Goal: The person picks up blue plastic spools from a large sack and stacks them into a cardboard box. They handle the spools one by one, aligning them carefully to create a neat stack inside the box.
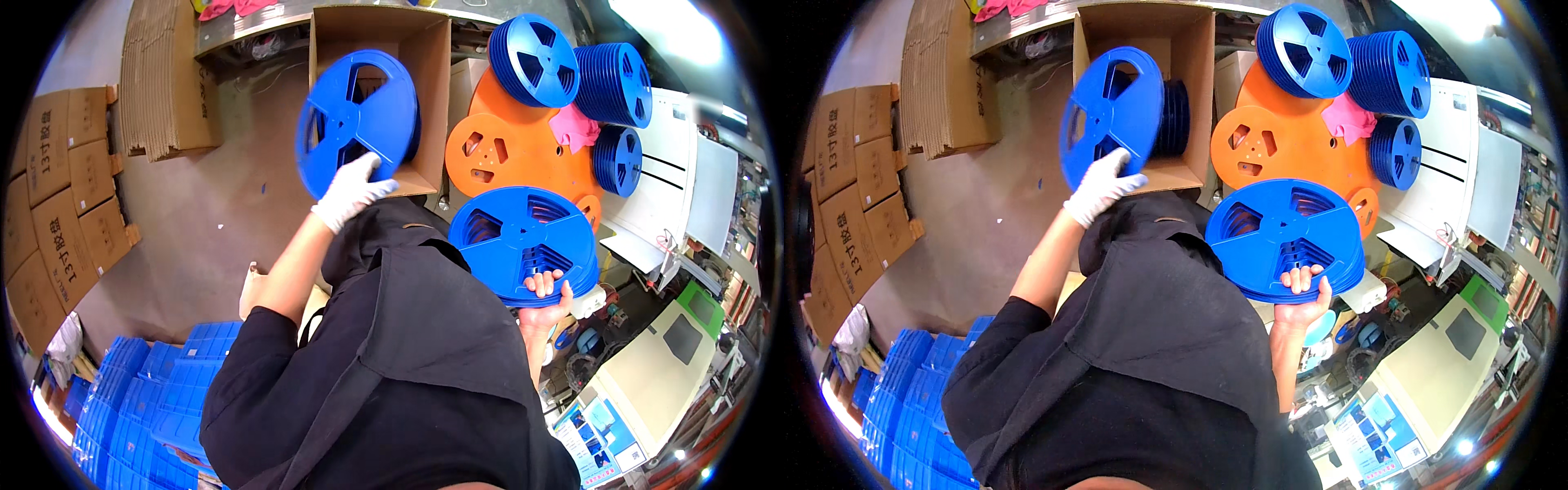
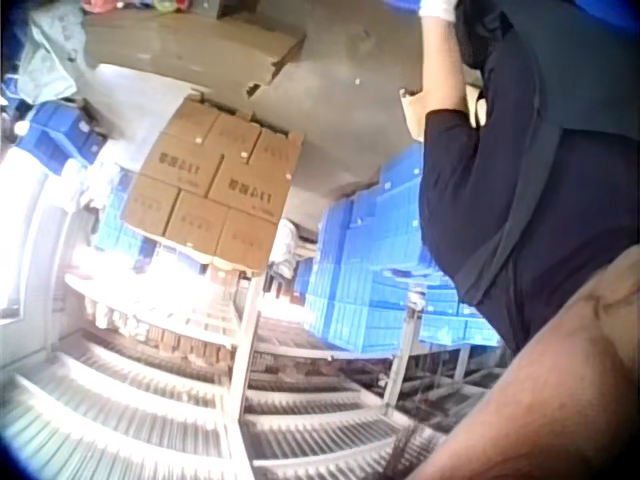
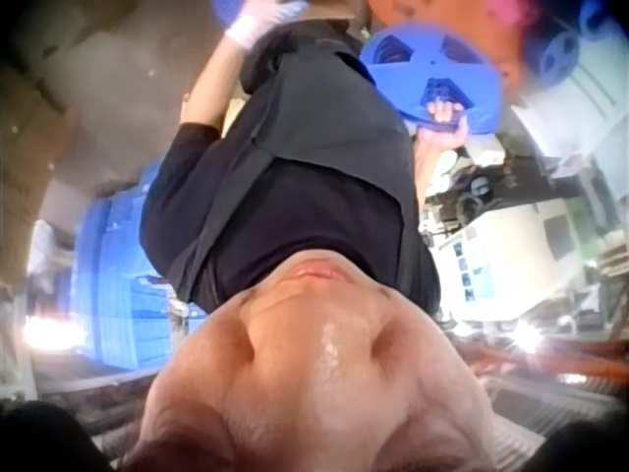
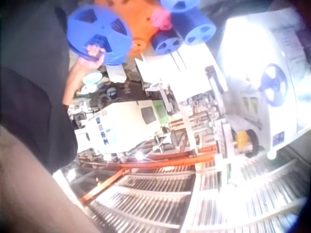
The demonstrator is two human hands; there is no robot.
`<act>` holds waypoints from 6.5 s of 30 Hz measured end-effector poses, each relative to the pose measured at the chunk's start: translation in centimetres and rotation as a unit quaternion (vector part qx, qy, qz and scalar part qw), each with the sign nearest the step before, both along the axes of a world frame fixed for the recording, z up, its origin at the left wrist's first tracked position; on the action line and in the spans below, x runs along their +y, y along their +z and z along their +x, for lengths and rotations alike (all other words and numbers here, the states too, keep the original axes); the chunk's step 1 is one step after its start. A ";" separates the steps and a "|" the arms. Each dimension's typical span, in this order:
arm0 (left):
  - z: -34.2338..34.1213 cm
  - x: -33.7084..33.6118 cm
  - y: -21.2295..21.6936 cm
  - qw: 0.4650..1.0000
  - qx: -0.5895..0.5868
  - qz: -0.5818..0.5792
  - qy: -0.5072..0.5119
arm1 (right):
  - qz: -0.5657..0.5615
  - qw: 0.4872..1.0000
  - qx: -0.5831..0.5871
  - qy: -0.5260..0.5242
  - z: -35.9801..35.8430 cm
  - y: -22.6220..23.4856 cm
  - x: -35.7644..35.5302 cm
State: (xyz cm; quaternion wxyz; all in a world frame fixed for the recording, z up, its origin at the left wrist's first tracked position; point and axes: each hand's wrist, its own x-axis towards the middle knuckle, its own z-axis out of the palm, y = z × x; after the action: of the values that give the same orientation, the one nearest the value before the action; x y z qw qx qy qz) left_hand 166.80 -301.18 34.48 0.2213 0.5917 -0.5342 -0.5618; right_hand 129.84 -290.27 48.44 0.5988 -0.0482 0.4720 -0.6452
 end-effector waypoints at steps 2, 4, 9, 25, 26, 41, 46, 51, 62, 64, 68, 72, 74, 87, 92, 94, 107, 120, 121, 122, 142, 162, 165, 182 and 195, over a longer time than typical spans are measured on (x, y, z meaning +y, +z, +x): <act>-2.0 0.0 0.2 0.995 -0.073 -0.035 -0.054 | 0.005 1.000 0.006 -0.011 0.5 0.1 -0.1; -3.3 0.9 -0.5 0.987 -0.124 -0.078 -0.072 | 0.002 1.000 0.004 -0.016 0.3 -0.1 0.0; -4.9 1.4 -0.8 0.968 -0.182 -0.103 -0.135 | 0.009 1.000 0.001 -0.026 0.3 -0.2 -0.3; -6.8 1.2 -2.1 0.964 -0.190 -0.105 -0.154 | 0.028 0.998 0.009 -0.050 -0.3 0.0 0.2; -6.8 1.2 -2.2 0.964 -0.190 -0.109 -0.153 | 0.029 0.998 0.010 -0.050 -0.2 0.1 0.2; -6.4 -0.6 -3.9 0.989 -0.081 -0.043 -0.117 | 0.107 0.985 0.108 -0.079 1.4 0.8 -0.9; -4.0 -1.4 -10.2 0.995 -0.097 -0.011 -0.027 | 0.108 0.983 0.138 -0.044 0.9 0.7 -1.1; -2.8 -1.9 -16.6 0.994 -0.027 0.064 0.078 | 0.084 0.990 0.111 -0.022 1.3 1.3 -1.1; 0.3 -3.4 -24.3 0.986 -0.066 0.131 0.081 | 0.011 0.996 0.084 0.016 3.3 2.1 -1.9; 1.1 -3.2 -25.2 0.985 -0.057 0.141 0.082 | -0.013 0.998 0.065 0.019 3.5 2.8 -2.2; 1.3 -4.8 -17.9 0.976 -0.095 0.177 0.083 | -0.077 0.997 -0.001 0.018 3.0 3.0 -2.7; 1.5 -4.7 -16.5 0.991 -0.110 0.038 0.066 | -0.144 0.988 -0.039 0.045 2.1 3.7 -3.7; -0.3 -5.2 -12.0 0.989 -0.050 -0.137 0.032 | -0.176 0.982 -0.062 0.043 1.6 4.1 -3.6; -6.0 -5.1 6.6 0.762 -0.049 -0.536 -0.361 | -0.258 0.952 -0.141 0.079 0.9 3.6 -5.5; -5.2 -2.9 3.9 0.885 0.178 -0.354 -0.246 | -0.119 0.985 0.120 0.043 1.7 3.5 -6.9; -4.2 -0.8 1.9 0.939 0.301 -0.058 -0.154 | -0.116 0.988 0.085 0.053 1.3 3.0 -6.8; -2.5 1.1 2.6 0.751 0.585 0.285 0.110 | -0.082 0.995 -0.041 -0.035 -0.9 -0.3 -2.7; 1.1 1.7 -0.6 0.822 0.488 0.183 0.229 | -0.041 0.998 -0.045 -0.023 0.3 -1.3 -2.4; 1.9 1.6 -1.2 0.837 0.464 0.170 0.235 | -0.040 0.998 -0.043 -0.021 0.3 -1.5 -2.2; 2.7 1.6 -2.7 0.852 0.431 0.162 0.250 | -0.038 0.998 -0.040 -0.027 0.3 -1.5 -1.9; -0.8 -3.4 -16.9 0.966 -0.146 0.183 0.109 | -0.016 0.998 -0.011 -0.064 1.6 -1.6 0.0; -8.6 -3.9 4.5 0.794 -0.039 -0.507 -0.331 | -0.193 0.979 0.020 0.064 -0.9 2.5 -4.4; -7.3 -2.5 2.3 0.926 0.261 -0.196 -0.192 | -0.155 0.980 0.104 0.076 -1.2 2.9 -5.5; -2.8 0.8 2.0 0.782 0.548 0.270 0.127 | -0.061 0.998 -0.016 -0.023 -1.7 -0.6 -2.0; -3.2 -0.7 7.3 0.962 0.213 0.048 -0.166 | -0.016 0.999 -0.004 -0.028 -0.9 -1.7 -2.3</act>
State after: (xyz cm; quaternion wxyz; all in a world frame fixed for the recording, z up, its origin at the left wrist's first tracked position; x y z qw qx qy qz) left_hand 163.55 -301.92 41.77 0.2043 0.3713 -0.5381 -0.7286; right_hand 128.96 -292.56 46.72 0.5818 -0.0421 0.4606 -0.6691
